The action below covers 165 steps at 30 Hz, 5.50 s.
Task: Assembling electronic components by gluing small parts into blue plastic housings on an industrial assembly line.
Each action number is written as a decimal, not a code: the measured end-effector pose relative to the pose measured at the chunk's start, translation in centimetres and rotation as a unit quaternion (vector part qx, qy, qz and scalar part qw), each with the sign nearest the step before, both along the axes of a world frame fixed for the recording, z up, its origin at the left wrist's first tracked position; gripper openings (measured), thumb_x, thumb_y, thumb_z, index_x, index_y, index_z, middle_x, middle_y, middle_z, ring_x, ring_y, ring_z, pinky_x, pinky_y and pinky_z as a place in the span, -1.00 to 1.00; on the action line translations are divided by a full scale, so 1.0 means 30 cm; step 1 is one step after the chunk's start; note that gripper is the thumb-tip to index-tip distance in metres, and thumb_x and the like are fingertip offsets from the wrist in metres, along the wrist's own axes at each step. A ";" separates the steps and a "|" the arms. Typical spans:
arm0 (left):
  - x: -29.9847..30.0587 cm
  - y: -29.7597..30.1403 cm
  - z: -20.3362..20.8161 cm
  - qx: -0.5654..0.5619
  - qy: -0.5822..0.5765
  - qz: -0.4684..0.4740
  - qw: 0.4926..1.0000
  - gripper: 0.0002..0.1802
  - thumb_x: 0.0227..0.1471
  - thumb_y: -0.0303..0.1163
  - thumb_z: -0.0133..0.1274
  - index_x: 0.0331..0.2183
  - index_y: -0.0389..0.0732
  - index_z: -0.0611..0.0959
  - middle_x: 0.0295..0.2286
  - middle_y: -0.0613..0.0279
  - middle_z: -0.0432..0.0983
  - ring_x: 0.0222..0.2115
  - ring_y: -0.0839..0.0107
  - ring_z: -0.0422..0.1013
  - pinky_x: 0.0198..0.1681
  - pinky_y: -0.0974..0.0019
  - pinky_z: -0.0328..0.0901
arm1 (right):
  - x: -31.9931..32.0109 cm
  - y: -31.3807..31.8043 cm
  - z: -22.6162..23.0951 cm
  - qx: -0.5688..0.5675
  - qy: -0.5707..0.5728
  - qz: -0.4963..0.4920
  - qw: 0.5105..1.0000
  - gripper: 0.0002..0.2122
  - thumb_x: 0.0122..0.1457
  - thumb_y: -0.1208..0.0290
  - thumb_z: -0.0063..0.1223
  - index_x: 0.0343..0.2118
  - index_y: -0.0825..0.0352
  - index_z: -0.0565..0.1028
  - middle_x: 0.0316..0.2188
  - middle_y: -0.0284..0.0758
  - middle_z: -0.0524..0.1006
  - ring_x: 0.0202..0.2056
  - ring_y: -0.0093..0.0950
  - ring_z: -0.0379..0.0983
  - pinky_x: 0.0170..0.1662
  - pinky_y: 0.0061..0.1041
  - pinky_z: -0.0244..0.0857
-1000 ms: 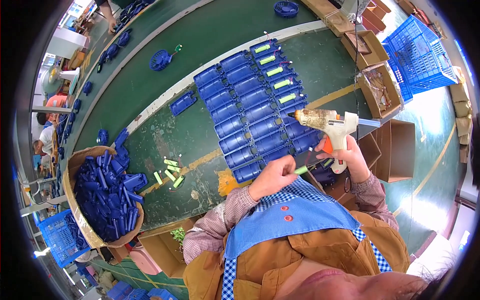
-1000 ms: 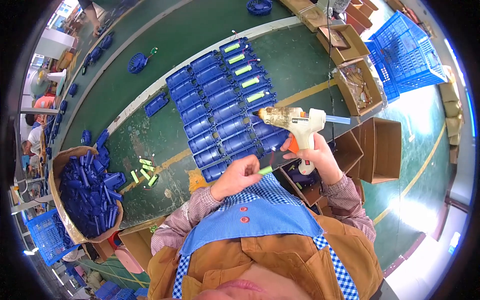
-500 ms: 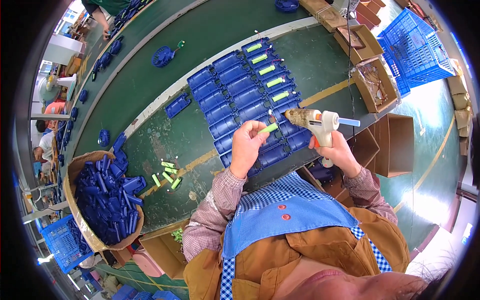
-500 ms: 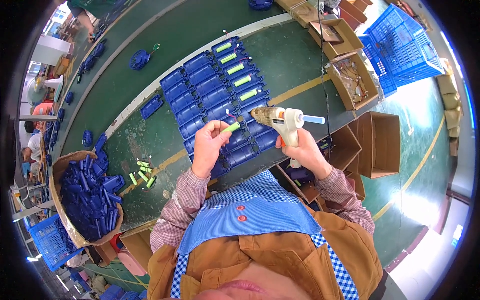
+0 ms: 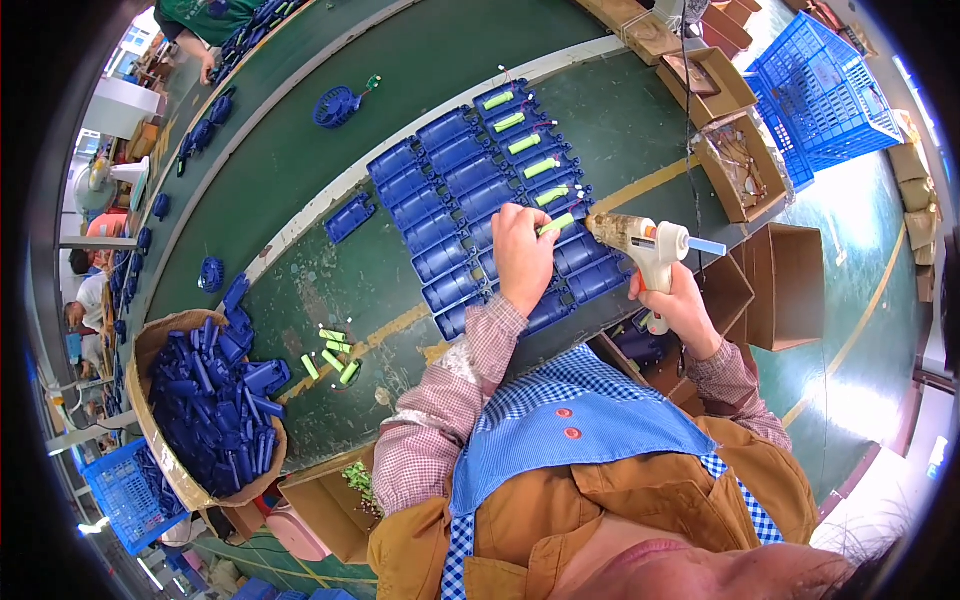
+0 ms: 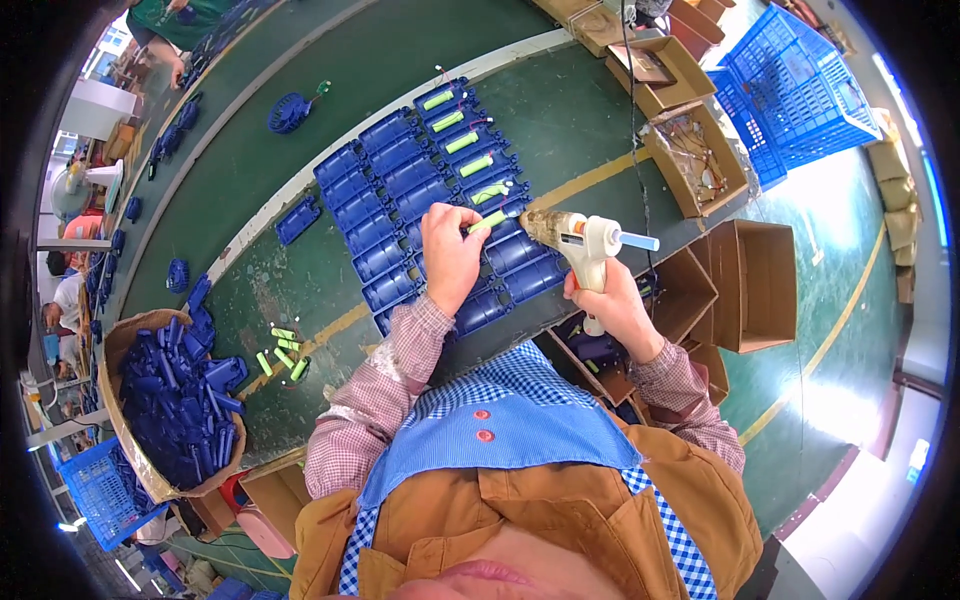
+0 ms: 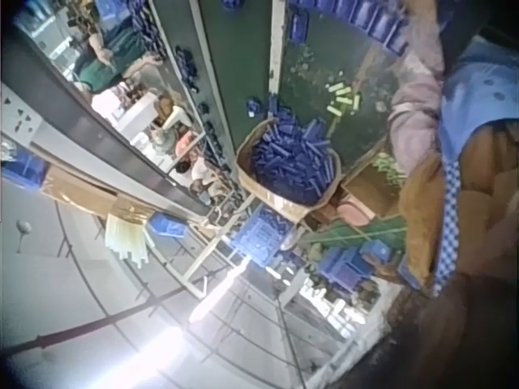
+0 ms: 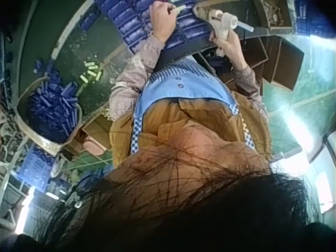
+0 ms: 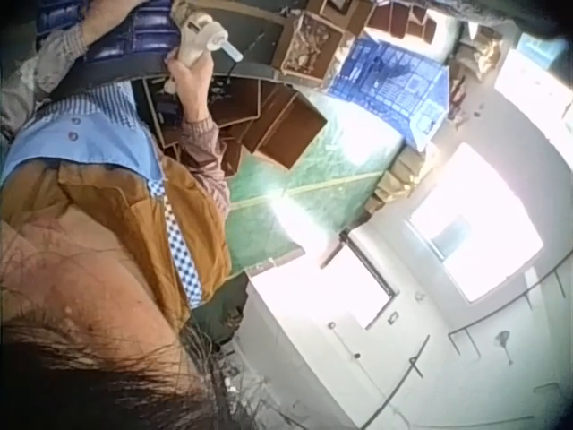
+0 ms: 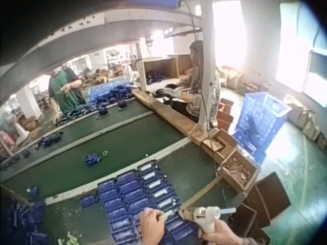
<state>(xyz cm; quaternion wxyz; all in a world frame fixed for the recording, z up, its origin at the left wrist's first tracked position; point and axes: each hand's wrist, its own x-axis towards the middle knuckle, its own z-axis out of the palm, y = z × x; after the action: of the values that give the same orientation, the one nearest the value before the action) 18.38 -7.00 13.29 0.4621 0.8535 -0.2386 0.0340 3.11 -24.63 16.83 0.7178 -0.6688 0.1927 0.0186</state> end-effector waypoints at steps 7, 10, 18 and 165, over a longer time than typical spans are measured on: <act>-0.010 -0.057 -0.049 0.088 -0.062 0.021 0.994 -0.79 -0.28 -0.41 0.25 -0.49 -0.17 0.56 -0.39 0.22 0.32 -0.27 0.19 0.24 -0.18 0.15 0.14 | -0.031 0.005 0.037 -0.026 0.004 0.013 1.000 -0.76 -0.14 0.62 -0.06 -0.31 0.41 0.41 -0.45 -0.42 0.46 -0.39 -0.64 0.35 -0.28 -0.65 0.25; -0.007 -0.064 -0.060 0.109 -0.063 0.014 0.992 -0.79 -0.29 -0.42 0.26 -0.49 -0.16 0.57 -0.39 0.23 0.33 -0.27 0.20 0.24 -0.21 0.16 0.12 | -0.033 0.006 0.040 -0.037 0.009 0.025 0.999 -0.78 -0.15 0.62 -0.07 -0.34 0.40 0.43 -0.44 -0.42 0.46 -0.39 -0.64 0.35 -0.29 -0.64 0.25; -0.002 -0.062 -0.088 0.100 -0.073 -0.001 0.992 -0.78 -0.33 -0.46 0.26 -0.50 -0.16 0.57 -0.40 0.24 0.32 -0.28 0.21 0.24 -0.23 0.17 0.10 | 0.012 0.015 0.028 -0.069 0.016 0.029 0.997 -0.78 -0.15 0.62 -0.07 -0.35 0.40 0.42 -0.46 -0.40 0.46 -0.37 -0.61 0.36 -0.27 -0.60 0.26; -0.044 1.064 -0.058 0.256 -0.061 0.239 0.935 -0.68 -0.35 -0.65 0.13 -0.40 -0.16 0.56 -0.35 0.17 0.36 -0.26 0.11 0.31 -0.18 0.17 0.26 | -0.164 0.007 -0.055 -0.030 -0.023 0.007 0.999 -0.66 -0.09 0.62 -0.13 -0.16 0.46 0.38 -0.35 -0.32 0.46 -0.28 -0.53 0.37 -0.19 -0.57 0.22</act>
<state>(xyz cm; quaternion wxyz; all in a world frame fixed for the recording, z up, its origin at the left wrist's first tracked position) 17.07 24.93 11.54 0.1906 0.9710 -0.0561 0.1327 -1.81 -24.43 15.18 0.7014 -0.6918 0.1714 0.0023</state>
